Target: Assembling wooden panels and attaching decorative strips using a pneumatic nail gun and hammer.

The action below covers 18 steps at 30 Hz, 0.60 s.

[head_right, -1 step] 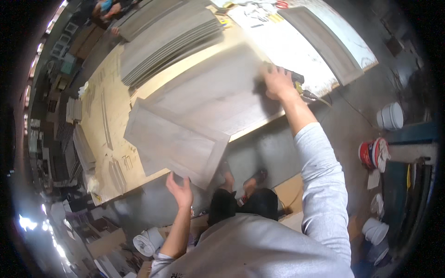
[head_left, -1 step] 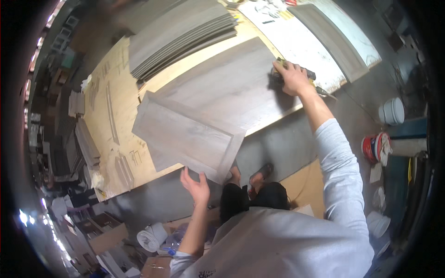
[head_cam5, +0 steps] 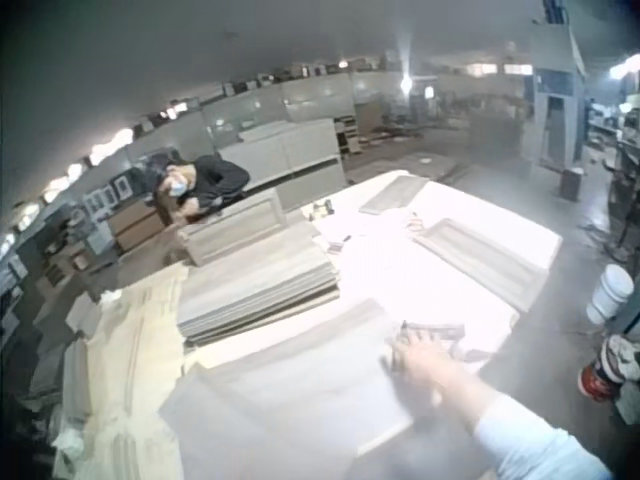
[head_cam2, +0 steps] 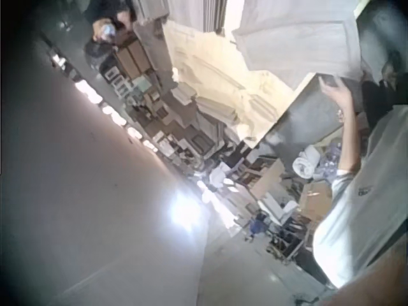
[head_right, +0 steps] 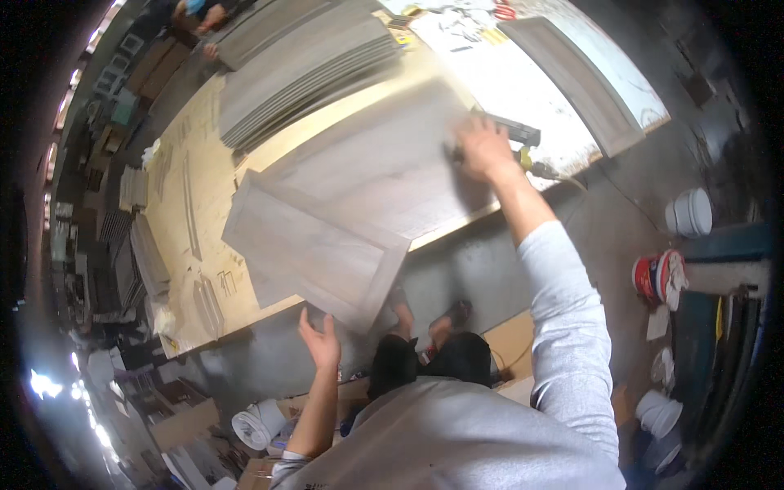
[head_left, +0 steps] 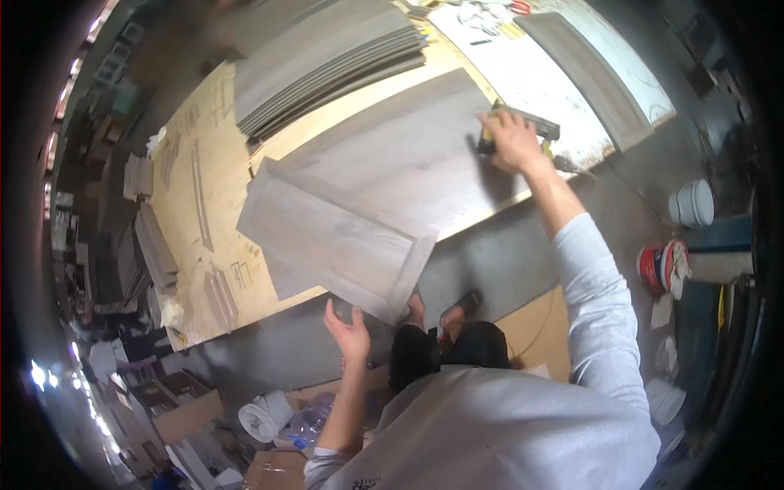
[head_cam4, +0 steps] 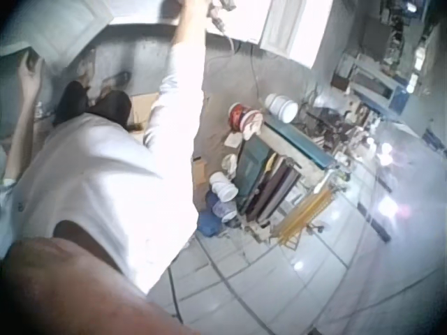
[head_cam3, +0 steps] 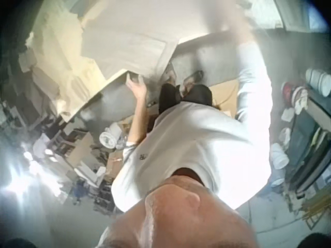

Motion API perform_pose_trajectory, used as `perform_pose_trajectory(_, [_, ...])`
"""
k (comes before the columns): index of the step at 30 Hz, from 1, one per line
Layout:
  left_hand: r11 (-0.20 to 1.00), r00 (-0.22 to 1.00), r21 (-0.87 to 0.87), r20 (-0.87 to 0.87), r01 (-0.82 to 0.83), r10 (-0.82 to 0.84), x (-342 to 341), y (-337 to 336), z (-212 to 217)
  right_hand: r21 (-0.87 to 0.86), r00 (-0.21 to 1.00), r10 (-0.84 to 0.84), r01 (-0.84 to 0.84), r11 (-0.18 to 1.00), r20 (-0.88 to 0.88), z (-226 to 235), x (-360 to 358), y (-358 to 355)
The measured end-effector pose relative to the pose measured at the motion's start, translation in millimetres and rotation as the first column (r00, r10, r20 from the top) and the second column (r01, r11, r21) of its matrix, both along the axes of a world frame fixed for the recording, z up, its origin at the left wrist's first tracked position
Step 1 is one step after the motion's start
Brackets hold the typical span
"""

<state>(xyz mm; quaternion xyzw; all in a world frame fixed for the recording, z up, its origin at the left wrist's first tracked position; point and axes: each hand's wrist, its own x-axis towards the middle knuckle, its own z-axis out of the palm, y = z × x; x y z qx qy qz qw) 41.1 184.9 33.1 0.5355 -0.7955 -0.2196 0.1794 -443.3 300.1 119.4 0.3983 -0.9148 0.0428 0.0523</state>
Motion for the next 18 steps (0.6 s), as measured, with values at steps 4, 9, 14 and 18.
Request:
perform_pose_trajectory(4, [0.693, 0.718, 0.721, -0.474, -0.016, 0.510, 1.6, 7.5, 2.8, -0.327, 0.782, 0.373, -0.229, 0.917, 0.499, -43.3, 101.8, -71.9])
perform_pose_trajectory(9, [0.607, 0.723, 0.792, -0.381, -0.065, 0.576, -18.0, 8.5, -1.2, -0.283, 0.822, 0.151, 0.014, 0.959, 0.549, -74.1, 212.1, -73.6])
perform_pose_trajectory(14, [0.760, 0.962, 0.650, -0.195, -0.020, 0.192, 97.3, 33.1, -69.6, -0.232, 0.569, 0.146, 0.081, 0.969, 0.809, -67.4, 241.7, 5.4])
perform_pose_trajectory(18, [0.438, 0.926, 0.896, -0.101, -0.075, 0.364, 95.3, 11.4, 52.2, 0.003, -0.159, 0.020, 0.144, 0.990, 0.987, -72.3, 265.5, 76.7])
